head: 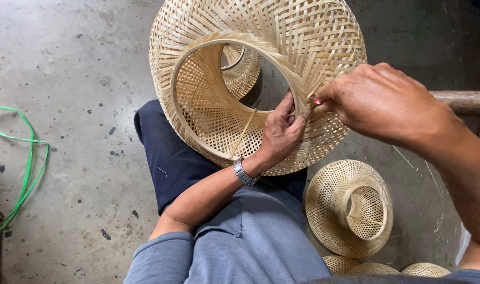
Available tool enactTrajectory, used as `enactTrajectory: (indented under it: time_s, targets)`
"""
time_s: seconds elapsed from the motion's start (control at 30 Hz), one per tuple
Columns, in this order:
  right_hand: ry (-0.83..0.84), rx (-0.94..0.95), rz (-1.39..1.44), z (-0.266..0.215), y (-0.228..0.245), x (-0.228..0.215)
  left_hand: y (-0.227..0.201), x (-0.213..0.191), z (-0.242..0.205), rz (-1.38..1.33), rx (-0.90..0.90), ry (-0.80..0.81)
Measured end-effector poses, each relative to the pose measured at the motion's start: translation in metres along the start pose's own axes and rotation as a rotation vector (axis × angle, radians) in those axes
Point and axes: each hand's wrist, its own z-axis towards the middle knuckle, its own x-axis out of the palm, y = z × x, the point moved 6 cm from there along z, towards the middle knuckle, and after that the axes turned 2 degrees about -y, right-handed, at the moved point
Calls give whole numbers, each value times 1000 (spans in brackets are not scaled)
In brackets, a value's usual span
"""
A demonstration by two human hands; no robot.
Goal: The person sits on the floor and uses a red utility knife to trim and smooth the woven bamboo strips along the rim of a large basket. They rotate the basket to access different sections of the rim, carefully cutting away excess material to create a clean edge.
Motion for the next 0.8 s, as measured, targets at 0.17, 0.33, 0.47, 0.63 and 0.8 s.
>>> enactTrajectory:
  time_s: [0.17, 0.33, 0.47, 0.63, 0.8]
  targets:
    - [3, -30, -36, 2, 9, -9, 1, -1, -1, 28, 55, -16]
    - [-33, -129, -125, 8, 14, -10, 3, -4, -3, 39, 59, -36]
    - [-25, -61, -219, -2, 16, 12, -8, -5, 2, -114, 59, -11]
    - [-627, -51, -256, -38, 38, 50, -27, -9, 9, -180, 74, 36]
    - [-836, -38, -112, -47, 31, 77, -33, -10, 9, -285, -68, 89]
